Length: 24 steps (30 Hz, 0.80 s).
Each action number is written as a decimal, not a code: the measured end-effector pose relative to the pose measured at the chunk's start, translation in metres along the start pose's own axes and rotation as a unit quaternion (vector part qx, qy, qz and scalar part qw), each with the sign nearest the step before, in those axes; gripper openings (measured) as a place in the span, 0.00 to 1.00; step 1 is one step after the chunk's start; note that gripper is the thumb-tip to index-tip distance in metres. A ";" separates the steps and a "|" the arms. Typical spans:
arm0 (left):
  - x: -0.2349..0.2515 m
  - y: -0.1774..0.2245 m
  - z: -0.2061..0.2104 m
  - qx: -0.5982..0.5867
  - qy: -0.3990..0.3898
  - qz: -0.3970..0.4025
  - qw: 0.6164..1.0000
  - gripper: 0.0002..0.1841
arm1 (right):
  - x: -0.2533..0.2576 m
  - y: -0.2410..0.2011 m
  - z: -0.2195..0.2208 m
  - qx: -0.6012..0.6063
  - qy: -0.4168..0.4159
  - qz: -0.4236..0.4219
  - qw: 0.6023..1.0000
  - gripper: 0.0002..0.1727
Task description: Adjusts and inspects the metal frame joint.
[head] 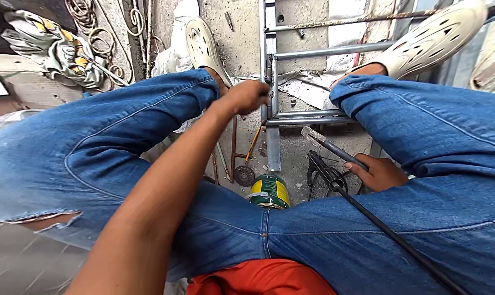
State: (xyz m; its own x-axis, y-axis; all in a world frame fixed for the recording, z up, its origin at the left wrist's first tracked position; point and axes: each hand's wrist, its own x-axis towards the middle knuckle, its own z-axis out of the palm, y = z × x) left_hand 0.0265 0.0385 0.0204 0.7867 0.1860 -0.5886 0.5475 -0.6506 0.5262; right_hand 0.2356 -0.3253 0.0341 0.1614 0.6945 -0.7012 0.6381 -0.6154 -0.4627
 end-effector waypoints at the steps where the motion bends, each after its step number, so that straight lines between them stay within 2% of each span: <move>1: -0.005 -0.009 -0.017 -0.012 0.029 -0.026 0.999 0.13 | 0.001 -0.001 0.000 -0.006 -0.003 0.000 1.000 0.28; 3: -0.010 -0.028 -0.031 0.005 0.054 -0.099 0.994 0.12 | 0.005 0.001 0.001 -0.013 -0.013 0.003 1.000 0.28; 5: -0.010 -0.045 -0.021 0.045 0.012 -0.174 0.984 0.12 | 0.009 0.003 0.002 -0.022 -0.023 -0.002 0.999 0.26; 7: -0.009 -0.060 0.006 0.078 -0.053 -0.219 0.971 0.11 | 0.014 0.005 -0.001 -0.052 -0.035 -0.017 0.998 0.25; 9: -0.008 -0.067 0.037 0.098 -0.113 -0.235 0.960 0.12 | 0.019 0.005 -0.005 -0.088 -0.064 -0.020 0.994 0.25; 11: -0.006 -0.071 0.060 0.093 -0.137 -0.237 0.957 0.13 | 0.025 0.010 -0.003 -0.123 -0.085 -0.016 0.989 0.25; 14: -0.002 -0.073 0.075 0.061 -0.128 -0.247 0.959 0.15 | 0.033 0.034 0.021 -0.149 -0.042 -0.042 0.987 0.25; 16: 0.002 -0.079 0.076 0.012 -0.089 -0.238 0.967 0.17 | 0.043 0.058 0.040 -0.170 -0.004 -0.080 0.982 0.25; 19: 0.003 -0.080 0.068 -0.133 -0.022 -0.242 0.961 0.18 | 0.058 0.086 0.058 -0.174 0.044 -0.134 0.974 0.24; 21: 0.004 -0.077 0.065 -0.254 -0.009 -0.258 0.932 0.16 | 0.063 0.081 0.054 -0.146 0.097 -0.155 0.972 0.22; 24: 0.004 -0.072 0.066 -0.378 -0.013 -0.260 0.889 0.14 | 0.067 0.041 0.031 -0.103 0.180 -0.136 0.969 0.19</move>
State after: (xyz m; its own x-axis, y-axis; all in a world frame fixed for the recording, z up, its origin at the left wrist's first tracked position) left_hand -0.0282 0.0373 -0.0601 0.3706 0.2939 -0.8811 0.8774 0.2003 0.4359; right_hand 0.2491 -0.3155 -0.0487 0.1938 0.9285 -0.3168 0.8244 -0.3292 -0.4604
